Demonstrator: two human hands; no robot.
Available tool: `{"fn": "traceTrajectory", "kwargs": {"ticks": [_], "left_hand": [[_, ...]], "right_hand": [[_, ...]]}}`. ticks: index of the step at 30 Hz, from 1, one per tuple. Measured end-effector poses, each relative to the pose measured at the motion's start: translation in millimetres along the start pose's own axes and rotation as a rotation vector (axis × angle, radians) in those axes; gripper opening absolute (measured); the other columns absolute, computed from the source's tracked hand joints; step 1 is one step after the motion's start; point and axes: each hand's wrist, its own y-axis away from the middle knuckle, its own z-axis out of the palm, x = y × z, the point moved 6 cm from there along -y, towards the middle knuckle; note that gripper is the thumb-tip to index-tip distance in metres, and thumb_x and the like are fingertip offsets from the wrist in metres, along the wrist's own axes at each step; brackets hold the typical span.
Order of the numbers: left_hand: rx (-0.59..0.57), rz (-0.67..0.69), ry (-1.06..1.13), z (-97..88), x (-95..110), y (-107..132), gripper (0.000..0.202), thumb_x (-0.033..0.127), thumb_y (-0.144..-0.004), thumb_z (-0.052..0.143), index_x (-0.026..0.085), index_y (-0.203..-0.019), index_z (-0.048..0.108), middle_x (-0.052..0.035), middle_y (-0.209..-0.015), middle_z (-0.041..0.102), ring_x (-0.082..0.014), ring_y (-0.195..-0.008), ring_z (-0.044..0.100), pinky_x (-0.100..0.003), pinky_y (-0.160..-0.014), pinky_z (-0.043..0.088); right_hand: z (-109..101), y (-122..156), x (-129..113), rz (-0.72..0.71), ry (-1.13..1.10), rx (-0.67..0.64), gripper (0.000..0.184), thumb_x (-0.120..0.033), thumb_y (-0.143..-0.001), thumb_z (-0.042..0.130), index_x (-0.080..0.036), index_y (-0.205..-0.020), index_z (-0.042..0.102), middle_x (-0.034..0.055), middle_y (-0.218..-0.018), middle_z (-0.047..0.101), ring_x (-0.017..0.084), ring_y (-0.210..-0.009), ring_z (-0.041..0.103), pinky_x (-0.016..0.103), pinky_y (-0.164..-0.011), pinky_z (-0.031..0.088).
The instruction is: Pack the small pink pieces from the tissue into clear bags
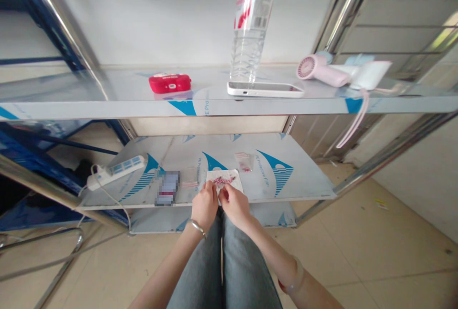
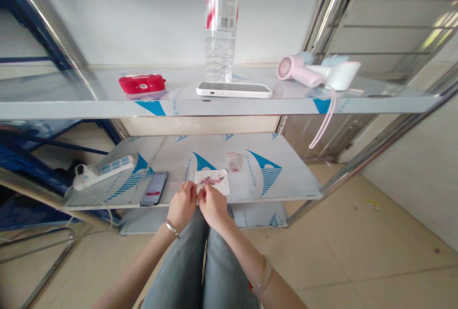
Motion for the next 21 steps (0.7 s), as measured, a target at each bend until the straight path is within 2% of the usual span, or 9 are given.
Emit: {"fn": "traceTrajectory", "kwargs": {"ticks": [3, 7, 9, 12, 14, 18, 21], "left_hand": [[0.019, 0.003, 0.000, -3.9, -7.7, -1.5, 0.023, 0.021, -0.093, 0.035, 0.015, -0.089, 0.057, -0.0105, -0.081, 0.068, -0.0209, -0.071, 0.066, -0.025, -0.058, 0.041], [0.000, 0.071, 0.081, -4.1, -12.0, 0.7, 0.021, 0.022, -0.091, 0.042, 0.017, -0.090, 0.062, -0.0079, -0.082, 0.070, -0.0199, -0.076, 0.067, -0.025, -0.064, 0.043], [-0.005, 0.067, 0.118, -1.9, -12.5, 3.1, 0.019, 0.021, -0.089, 0.045, 0.017, -0.090, 0.064, -0.0075, -0.081, 0.071, -0.0199, -0.076, 0.068, -0.024, -0.066, 0.044], [0.004, 0.053, 0.116, 2.9, -9.5, 7.2, 0.019, 0.022, -0.089, 0.046, 0.017, -0.092, 0.065, -0.0081, -0.080, 0.072, -0.0205, -0.073, 0.069, -0.024, -0.063, 0.045], [0.009, 0.066, 0.082, 6.3, -5.9, 10.0, 0.021, 0.023, -0.090, 0.044, 0.017, -0.095, 0.064, -0.0083, -0.079, 0.072, -0.0203, -0.068, 0.068, -0.024, -0.059, 0.044], [0.036, 0.128, -0.007, 9.6, -1.5, 14.9, 0.023, 0.023, -0.092, 0.041, 0.018, -0.099, 0.062, -0.0069, -0.073, 0.071, -0.0179, -0.061, 0.067, -0.021, -0.052, 0.041], [0.065, 0.214, -0.048, 8.2, 2.5, 18.7, 0.022, 0.022, -0.091, 0.043, 0.019, -0.102, 0.062, -0.0064, -0.074, 0.071, -0.0170, -0.064, 0.066, -0.020, -0.054, 0.043]], "right_hand": [[2.4, 2.9, -0.9, -0.025, 0.037, 0.001, 0.011, -0.020, -0.086, 0.048, -0.019, -0.081, 0.057, 0.0039, -0.076, 0.067, 0.016, -0.068, 0.060, 0.023, -0.055, 0.028], [2.7, 3.2, 7.7, 0.006, -0.019, 0.100, 0.009, -0.024, -0.084, 0.051, -0.020, -0.078, 0.057, 0.0011, -0.074, 0.065, 0.015, -0.067, 0.060, 0.022, -0.056, 0.031], [1.0, 3.6, 9.5, -0.014, -0.052, 0.176, 0.007, -0.025, -0.082, 0.053, -0.020, -0.083, 0.058, 0.0015, -0.081, 0.064, 0.015, -0.070, 0.060, 0.022, -0.058, 0.034], [-1.6, 5.4, 7.3, -0.080, -0.083, 0.255, 0.013, -0.022, -0.083, 0.050, -0.020, -0.091, 0.060, 0.0046, -0.099, 0.062, 0.017, -0.082, 0.060, 0.023, -0.060, 0.039], [-1.8, 6.0, 5.8, -0.108, -0.116, 0.256, 0.017, -0.021, -0.084, 0.048, -0.021, -0.092, 0.063, 0.0059, -0.105, 0.060, 0.017, -0.087, 0.060, 0.023, -0.062, 0.042], [0.3, 4.9, 10.5, -0.064, -0.249, 0.199, 0.020, -0.023, -0.083, 0.050, -0.021, -0.095, 0.067, 0.0061, -0.104, 0.063, 0.016, -0.079, 0.062, 0.025, -0.065, 0.047], [3.6, 4.4, 14.6, -0.034, -0.279, 0.141, 0.022, -0.023, -0.083, 0.051, -0.022, -0.098, 0.067, 0.0046, -0.102, 0.066, 0.016, -0.077, 0.063, 0.025, -0.067, 0.048]]}}
